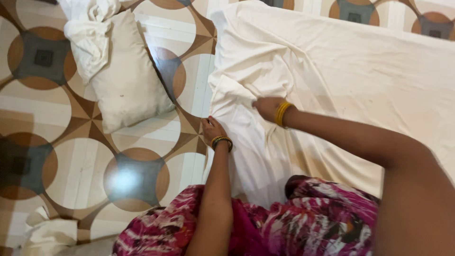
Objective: The person smooths and begins folding a large white bedsheet by hand on a mattress placed on a tiled floor.
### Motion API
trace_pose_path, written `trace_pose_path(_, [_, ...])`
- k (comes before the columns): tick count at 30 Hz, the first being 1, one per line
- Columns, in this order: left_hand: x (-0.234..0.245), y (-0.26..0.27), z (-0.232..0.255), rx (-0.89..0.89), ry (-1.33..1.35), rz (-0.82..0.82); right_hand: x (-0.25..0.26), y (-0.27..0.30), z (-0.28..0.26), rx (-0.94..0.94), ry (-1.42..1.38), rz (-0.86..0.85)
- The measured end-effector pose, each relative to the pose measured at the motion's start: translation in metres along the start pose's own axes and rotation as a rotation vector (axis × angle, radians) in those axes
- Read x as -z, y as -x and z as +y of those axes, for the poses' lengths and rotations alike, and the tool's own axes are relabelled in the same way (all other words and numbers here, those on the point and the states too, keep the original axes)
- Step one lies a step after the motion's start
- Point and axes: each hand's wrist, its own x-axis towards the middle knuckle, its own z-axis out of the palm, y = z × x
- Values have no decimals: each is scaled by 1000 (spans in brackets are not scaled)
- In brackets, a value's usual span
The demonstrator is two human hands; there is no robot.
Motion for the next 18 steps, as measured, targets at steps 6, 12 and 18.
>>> trace_pose_path(6, [-8,-1,-5,-11,-2,37,37,-99,15,-49,159,7])
trace_pose_path(12, [-16,-4,-8,-43,43,121,0,-141,5,61,111,-83])
trace_pose_path(18, [-15,0,-7,-26,59,122,-12,-190,47,-49,98,44])
